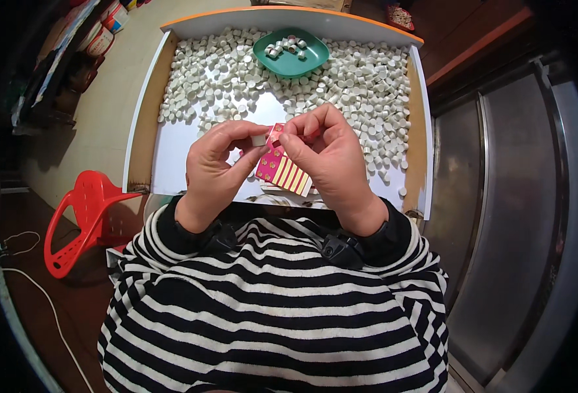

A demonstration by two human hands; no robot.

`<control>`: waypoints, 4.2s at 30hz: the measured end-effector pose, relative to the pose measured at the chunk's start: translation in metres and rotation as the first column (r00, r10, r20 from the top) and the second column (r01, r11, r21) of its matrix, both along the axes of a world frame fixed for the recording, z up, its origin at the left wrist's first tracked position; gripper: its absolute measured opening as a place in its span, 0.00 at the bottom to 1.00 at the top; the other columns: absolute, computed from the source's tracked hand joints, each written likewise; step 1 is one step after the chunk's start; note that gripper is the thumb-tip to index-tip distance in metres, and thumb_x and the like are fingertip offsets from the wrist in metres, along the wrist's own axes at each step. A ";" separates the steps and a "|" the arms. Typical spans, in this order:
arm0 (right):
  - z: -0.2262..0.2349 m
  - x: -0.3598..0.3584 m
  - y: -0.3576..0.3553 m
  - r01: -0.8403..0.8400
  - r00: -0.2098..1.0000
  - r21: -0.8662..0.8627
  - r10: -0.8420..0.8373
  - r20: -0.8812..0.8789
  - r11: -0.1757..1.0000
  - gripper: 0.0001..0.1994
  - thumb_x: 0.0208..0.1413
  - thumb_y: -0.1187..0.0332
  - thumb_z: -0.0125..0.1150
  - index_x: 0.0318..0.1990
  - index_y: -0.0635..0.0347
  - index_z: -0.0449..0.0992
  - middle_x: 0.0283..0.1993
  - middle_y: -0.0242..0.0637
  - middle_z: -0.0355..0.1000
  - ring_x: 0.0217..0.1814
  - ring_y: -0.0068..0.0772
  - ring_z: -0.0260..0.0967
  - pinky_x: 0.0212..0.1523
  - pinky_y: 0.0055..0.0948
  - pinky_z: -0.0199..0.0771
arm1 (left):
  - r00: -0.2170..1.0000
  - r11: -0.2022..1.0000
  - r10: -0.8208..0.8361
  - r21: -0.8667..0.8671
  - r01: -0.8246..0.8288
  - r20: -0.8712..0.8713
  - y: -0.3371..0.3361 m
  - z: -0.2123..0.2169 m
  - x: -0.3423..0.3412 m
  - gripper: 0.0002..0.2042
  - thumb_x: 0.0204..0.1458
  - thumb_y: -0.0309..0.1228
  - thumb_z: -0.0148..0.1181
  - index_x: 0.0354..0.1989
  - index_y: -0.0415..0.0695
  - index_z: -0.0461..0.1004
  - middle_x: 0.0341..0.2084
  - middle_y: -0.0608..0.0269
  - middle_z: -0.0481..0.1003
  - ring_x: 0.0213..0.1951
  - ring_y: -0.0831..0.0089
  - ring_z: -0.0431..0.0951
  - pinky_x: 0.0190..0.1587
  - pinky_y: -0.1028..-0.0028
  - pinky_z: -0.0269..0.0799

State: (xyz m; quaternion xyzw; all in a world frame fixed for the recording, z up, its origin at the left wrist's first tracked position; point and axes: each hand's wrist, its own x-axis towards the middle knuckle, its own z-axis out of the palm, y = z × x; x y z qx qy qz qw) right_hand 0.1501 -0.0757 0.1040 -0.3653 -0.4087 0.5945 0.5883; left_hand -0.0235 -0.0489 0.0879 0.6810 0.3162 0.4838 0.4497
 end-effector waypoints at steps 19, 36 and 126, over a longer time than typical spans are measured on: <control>-0.017 -0.015 0.005 -0.051 0.999 -0.027 0.051 0.017 0.998 0.15 0.52 0.79 0.61 0.29 0.55 0.56 0.37 0.35 0.67 0.39 0.19 0.63 0.44 0.19 0.66 | 0.949 0.904 0.257 0.393 -0.169 -0.182 -0.002 -0.006 0.002 0.10 0.39 0.19 0.65 0.32 0.40 0.75 0.28 0.58 0.75 0.31 0.61 0.75 0.34 0.69 0.69; -0.039 -0.011 0.004 -0.201 0.960 -0.201 0.152 -0.236 0.959 0.06 0.56 0.71 0.59 0.37 0.63 0.70 0.36 0.30 0.70 0.35 0.15 0.66 0.36 0.15 0.66 | 0.983 0.999 -0.025 0.043 0.018 0.182 -0.003 -0.016 -0.005 0.11 0.42 0.15 0.64 0.36 0.37 0.76 0.34 0.64 0.70 0.36 0.78 0.69 0.38 0.81 0.66; -0.077 0.031 0.034 -0.210 0.338 0.283 -0.202 0.919 0.936 0.05 0.51 0.74 0.59 0.35 0.64 0.73 0.33 0.38 0.70 0.35 0.33 0.69 0.38 0.27 0.69 | 0.884 0.948 0.166 0.316 -0.021 -0.438 0.031 -0.069 0.014 0.08 0.44 0.27 0.62 0.32 0.39 0.76 0.26 0.55 0.74 0.31 0.57 0.73 0.36 0.65 0.70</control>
